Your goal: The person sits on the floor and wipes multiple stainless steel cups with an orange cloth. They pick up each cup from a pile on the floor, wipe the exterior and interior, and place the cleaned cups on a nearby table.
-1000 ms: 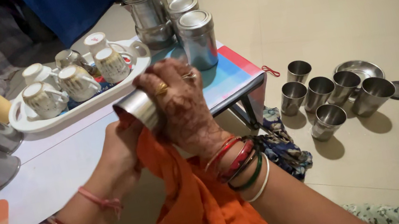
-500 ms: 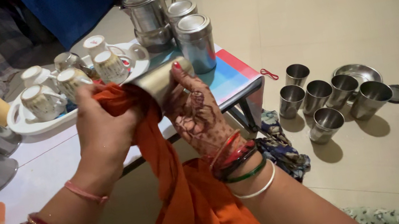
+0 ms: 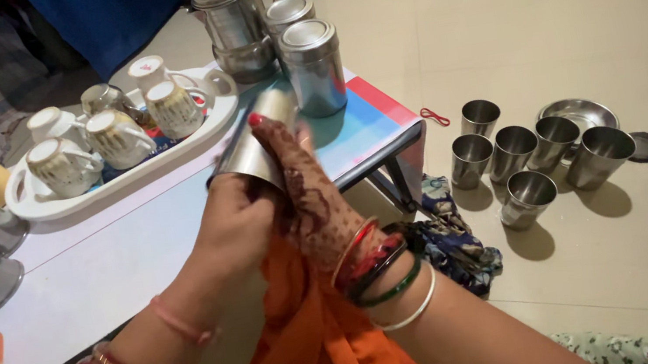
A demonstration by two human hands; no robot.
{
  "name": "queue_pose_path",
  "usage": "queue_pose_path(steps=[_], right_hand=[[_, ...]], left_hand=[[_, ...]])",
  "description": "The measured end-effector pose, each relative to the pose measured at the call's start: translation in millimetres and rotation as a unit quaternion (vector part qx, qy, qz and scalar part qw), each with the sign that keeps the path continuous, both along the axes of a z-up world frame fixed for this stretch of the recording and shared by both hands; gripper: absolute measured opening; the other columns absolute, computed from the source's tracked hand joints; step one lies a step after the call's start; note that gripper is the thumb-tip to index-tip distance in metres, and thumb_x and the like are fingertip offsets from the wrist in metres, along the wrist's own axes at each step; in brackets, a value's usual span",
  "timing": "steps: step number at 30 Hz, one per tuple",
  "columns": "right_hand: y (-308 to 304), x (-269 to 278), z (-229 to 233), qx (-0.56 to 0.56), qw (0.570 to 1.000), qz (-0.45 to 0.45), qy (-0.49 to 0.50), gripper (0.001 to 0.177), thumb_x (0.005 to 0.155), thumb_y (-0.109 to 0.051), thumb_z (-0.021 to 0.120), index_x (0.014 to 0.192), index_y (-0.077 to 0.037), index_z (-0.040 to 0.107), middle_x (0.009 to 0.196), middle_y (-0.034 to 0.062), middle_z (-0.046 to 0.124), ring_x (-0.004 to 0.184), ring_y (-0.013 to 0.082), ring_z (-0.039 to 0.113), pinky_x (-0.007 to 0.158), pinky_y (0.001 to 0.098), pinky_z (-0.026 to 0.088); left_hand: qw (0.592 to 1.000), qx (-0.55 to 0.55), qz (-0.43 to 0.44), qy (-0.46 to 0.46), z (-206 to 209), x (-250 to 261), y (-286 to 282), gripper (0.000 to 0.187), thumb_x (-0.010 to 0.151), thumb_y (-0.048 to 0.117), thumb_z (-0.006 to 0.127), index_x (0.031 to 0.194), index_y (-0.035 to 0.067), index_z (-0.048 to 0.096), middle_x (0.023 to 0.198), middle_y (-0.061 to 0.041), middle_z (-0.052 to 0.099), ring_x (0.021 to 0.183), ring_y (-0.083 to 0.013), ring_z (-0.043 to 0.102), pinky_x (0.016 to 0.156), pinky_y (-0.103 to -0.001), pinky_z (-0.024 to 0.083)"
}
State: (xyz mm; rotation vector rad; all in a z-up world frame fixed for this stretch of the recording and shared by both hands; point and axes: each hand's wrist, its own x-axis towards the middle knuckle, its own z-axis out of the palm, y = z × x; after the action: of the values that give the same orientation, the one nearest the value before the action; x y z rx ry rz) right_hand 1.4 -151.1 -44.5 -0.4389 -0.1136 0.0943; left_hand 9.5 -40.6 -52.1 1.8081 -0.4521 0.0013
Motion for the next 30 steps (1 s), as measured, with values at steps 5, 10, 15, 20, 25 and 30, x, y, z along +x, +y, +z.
queue_pose_path(steps=[5, 10, 15, 20, 25, 30], right_hand=[[4, 11, -12, -0.115, 0.991, -0.068, -0.018, 0.087, 0.082, -0.029, 0.077, 0.153, -0.021, 0.028, 0.115, 0.0133, 0.060, 0.096, 0.0260, 0.064, 0.076, 0.0390, 0.058], [6, 29, -26, -0.239, 0.949, -0.201, -0.049, 0.087, 0.084, -0.025, 0.082, 0.152, -0.012, 0.029, 0.119, 0.0103, 0.059, 0.102, 0.0205, 0.061, 0.084, 0.0336, 0.055], [-11, 27, -4, -0.089, 0.992, -0.087, -0.010, 0.084, 0.082, -0.034, 0.081, 0.147, -0.011, 0.033, 0.112, 0.0142, 0.064, 0.095, 0.0266, 0.066, 0.080, 0.0421, 0.058], [-41, 14, 1, 0.046, 0.992, 0.080, -0.087, 0.067, 0.088, -0.033, 0.081, 0.138, -0.001, 0.049, 0.107, 0.0158, 0.066, 0.098, 0.0299, 0.071, 0.090, 0.0459, 0.063], [-36, 17, -7, -0.079, 0.996, 0.009, -0.050, 0.065, 0.088, -0.033, 0.084, 0.132, 0.007, 0.057, 0.102, 0.0164, 0.069, 0.090, 0.0294, 0.070, 0.081, 0.0431, 0.061], [-46, 17, 21, -0.080, 0.997, 0.002, 0.000, 0.063, 0.088, -0.036, 0.078, 0.135, -0.003, 0.053, 0.106, 0.0167, 0.071, 0.094, 0.0286, 0.071, 0.084, 0.0437, 0.061]], left_hand=[[0.999, -0.036, -0.001, 0.037, -18, 17, -1, 0.035, 0.084, 0.001, 0.055, 0.117, -0.004, 0.064, 0.103, -0.015, 0.071, 0.085, -0.0237, 0.068, 0.074, -0.038, 0.055], [0.901, 0.395, 0.053, -0.171, -26, 12, 1, 0.037, 0.087, 0.008, 0.051, 0.121, -0.001, 0.061, 0.108, -0.014, 0.068, 0.091, -0.0247, 0.067, 0.078, -0.040, 0.055], [0.934, 0.277, 0.119, -0.189, -33, 40, -15, 0.039, 0.091, 0.016, 0.048, 0.126, 0.001, 0.058, 0.114, -0.014, 0.065, 0.097, -0.0257, 0.065, 0.082, -0.042, 0.054], [0.950, 0.193, 0.143, -0.198, -49, 60, -41, 0.043, 0.094, 0.023, 0.045, 0.130, 0.003, 0.055, 0.119, -0.013, 0.063, 0.103, -0.0266, 0.063, 0.086, -0.044, 0.054], [0.931, 0.218, 0.195, -0.219, -57, 64, -51, 0.046, 0.097, 0.031, 0.042, 0.134, 0.005, 0.051, 0.125, -0.012, 0.060, 0.110, -0.0276, 0.062, 0.090, -0.046, 0.053], [0.914, 0.209, 0.229, -0.262, -32, 74, -66, 0.050, 0.101, 0.038, 0.039, 0.138, 0.007, 0.048, 0.130, -0.012, 0.057, 0.116, -0.0286, 0.060, 0.094, -0.047, 0.052]])
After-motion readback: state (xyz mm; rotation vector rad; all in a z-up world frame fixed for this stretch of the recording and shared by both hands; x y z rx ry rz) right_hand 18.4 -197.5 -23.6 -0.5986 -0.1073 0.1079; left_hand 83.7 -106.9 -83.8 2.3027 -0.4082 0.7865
